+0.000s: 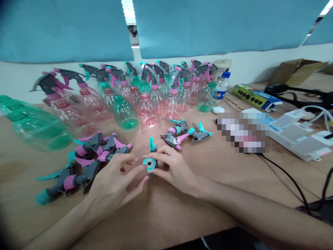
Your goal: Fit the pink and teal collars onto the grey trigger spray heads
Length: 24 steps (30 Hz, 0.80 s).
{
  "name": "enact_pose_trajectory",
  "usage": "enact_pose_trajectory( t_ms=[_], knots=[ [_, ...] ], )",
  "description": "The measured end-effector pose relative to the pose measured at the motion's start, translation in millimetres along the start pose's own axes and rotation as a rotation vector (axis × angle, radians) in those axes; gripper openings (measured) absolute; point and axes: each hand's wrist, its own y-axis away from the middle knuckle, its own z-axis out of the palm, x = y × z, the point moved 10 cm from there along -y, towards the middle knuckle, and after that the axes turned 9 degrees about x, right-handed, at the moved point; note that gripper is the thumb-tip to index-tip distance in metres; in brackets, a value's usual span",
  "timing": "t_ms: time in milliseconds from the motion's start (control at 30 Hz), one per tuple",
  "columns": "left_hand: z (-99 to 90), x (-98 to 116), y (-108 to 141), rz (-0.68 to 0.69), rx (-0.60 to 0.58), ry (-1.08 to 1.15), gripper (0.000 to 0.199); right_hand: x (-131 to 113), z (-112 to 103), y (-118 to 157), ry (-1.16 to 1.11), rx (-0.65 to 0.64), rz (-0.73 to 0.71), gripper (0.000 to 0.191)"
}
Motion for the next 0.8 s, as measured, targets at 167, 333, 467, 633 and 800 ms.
enact_pose_trajectory(
  t_ms=[167, 333, 467, 633, 800],
  knots=[
    [4.4, -7.5, 4.0, -0.116, -0.026, -0.006, 0.017, -3.3, -0.3, 0.1, -0.004, 0.003, -0.026, 0.028],
    [16.1, -6.5, 10.2, -0.171, -0.086, 0.104, 0.024, -2.7, -0.7, 1.1, 0.020, -0.001, -0.019, 0.029],
    [20.8, -6.2, 9.7, -0.143, -0.119, 0.173, 0.021, -1.1, -0.1, 1.1, 0.021, -0.006, -0.015, 0.028],
    [12.2, -15.3, 6.6, -0.168, -0.055, 0.053, 0.019, -1.5, -0.4, 0.8, 0.017, 0.014, -0.044, 0.030],
    [18.3, -3.4, 9.2, -0.127, -0.102, 0.222, 0.017, -1.1, -0.8, 1.2, 0.020, 0.005, -0.030, 0.029]
  ],
)
